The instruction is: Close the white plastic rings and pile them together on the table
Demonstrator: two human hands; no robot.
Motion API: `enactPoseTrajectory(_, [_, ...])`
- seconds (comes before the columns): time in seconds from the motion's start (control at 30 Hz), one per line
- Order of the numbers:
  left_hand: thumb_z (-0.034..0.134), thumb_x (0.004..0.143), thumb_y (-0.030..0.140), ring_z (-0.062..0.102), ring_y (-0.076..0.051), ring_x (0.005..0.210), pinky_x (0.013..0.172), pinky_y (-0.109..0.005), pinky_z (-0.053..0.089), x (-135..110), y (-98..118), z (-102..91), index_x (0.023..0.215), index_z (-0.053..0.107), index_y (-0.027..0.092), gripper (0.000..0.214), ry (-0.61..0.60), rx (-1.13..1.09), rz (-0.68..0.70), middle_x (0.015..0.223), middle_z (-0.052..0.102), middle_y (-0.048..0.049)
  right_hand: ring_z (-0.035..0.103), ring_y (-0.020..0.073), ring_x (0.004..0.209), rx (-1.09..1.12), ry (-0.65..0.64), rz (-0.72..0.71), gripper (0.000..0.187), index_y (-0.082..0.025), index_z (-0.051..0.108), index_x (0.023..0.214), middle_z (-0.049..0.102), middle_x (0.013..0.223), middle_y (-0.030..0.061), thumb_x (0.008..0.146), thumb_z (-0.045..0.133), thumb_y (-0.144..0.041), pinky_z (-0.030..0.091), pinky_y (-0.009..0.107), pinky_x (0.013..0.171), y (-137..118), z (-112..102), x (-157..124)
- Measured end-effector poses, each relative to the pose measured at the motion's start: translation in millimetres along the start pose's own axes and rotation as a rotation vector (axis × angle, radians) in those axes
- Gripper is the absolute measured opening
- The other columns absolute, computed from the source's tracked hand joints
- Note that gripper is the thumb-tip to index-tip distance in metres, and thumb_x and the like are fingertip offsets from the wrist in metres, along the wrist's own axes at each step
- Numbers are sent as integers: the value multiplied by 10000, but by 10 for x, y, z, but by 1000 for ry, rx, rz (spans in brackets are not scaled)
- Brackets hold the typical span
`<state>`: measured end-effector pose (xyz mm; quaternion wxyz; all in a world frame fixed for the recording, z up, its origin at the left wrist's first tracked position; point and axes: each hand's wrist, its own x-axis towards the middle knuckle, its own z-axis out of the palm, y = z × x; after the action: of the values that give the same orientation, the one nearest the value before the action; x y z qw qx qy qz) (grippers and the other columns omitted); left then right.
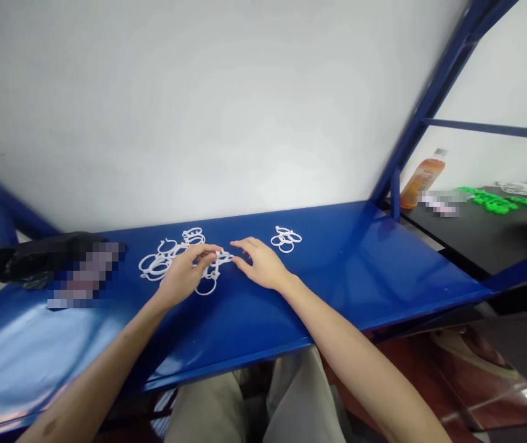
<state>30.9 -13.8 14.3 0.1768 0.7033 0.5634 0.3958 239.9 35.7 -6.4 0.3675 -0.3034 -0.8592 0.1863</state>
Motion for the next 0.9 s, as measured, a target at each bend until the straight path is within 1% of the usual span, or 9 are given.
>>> enactPoseTrajectory(0.07, [509, 926, 370, 643, -188, 847, 797, -323, 507, 1, 13, -6, 1036, 706, 227, 267, -43, -116, -40, 987, 729, -34, 640, 149, 864, 62, -25, -7, 262, -197, 636, 1206, 675, 1135, 74, 957, 600, -267, 522, 305, 826, -59, 45, -2])
enactPoseTrajectory(0.17, [506, 928, 399, 653, -180, 826, 755, -307, 518, 2, 5, 2, 1078, 690, 215, 300, -86, -192, -77, 987, 732, -39, 636, 142, 794, 110, 3, 25, 148, -191, 675, 1047, 705, 965, 43, 979, 560, -254, 508, 276, 766, -86, 64, 11])
enactPoseTrajectory(0.27, [517, 930, 444, 651, -194, 853, 775, -331, 522, -9, -26, 37, 1118, 674, 213, 337, -40, -65, -60, 1013, 729, -54, 633, 138, 751, 124, 49, 72, 139, -192, 679, 1007, 706, 882, 24, 980, 555, -250, 496, 261, 720, -55, 63, 24])
enactPoseTrajectory(0.33, [545, 925, 457, 640, -221, 979, 886, -374, 505, -28, -50, 71, 1166, 656, 212, 361, -10, 47, 19, 1081, 720, -68, 632, 135, 740, 119, 77, 78, 125, -189, 683, 1002, 708, 885, 24, 967, 571, -234, 496, 260, 715, -26, 61, 26])
enactPoseTrajectory(0.4, [583, 914, 457, 595, -243, 1124, 1004, -414, 452, -55, -68, 105, 1222, 630, 215, 394, -39, 120, 127, 1172, 699, -76, 635, 134, 745, 110, 100, 69, 119, -188, 689, 994, 710, 899, 26, 959, 577, -212, 501, 264, 724, -9, 59, 22])
enactPoseTrajectory(0.47, [624, 894, 462, 557, -257, 1188, 1049, -437, 419, -83, -77, 132, 1253, 611, 224, 431, -107, 159, 197, 1226, 677, -81, 639, 134, 750, 108, 113, 55, 120, -190, 694, 985, 710, 899, 26, 957, 578, -203, 508, 266, 730, -10, 51, 19])
enactPoseTrajectory(0.63, [663, 867, 445, 539, -276, 1188, 1030, -458, 419, -126, -50, 181, 1275, 579, 230, 469, -159, 199, 201, 1214, 662, -87, 650, 144, 800, 109, 149, -20, 119, -189, 703, 965, 703, 902, 37, 957, 585, -201, 527, 276, 751, -54, 15, 26])
enactPoseTrajectory(0.8, [645, 869, 477, 536, -288, 1181, 1011, -467, 415, -143, -4, 245, 1125, 622, 193, 383, -154, 250, 206, 1197, 658, -106, 655, 153, 829, 112, 190, -49, 116, -191, 686, 984, 687, 926, 51, 965, 577, -227, 550, 285, 756, -99, 54, 17])
enactPoseTrajectory(0.9, [621, 889, 457, 553, -282, 1130, 977, -460, 427, -142, 12, 269, 1106, 637, 186, 347, -142, 267, 205, 1145, 672, -107, 666, 150, 795, 143, 194, -23, 108, -199, 651, 1023, 685, 934, 44, 960, 584, -257, 564, 285, 736, -122, 102, -2])
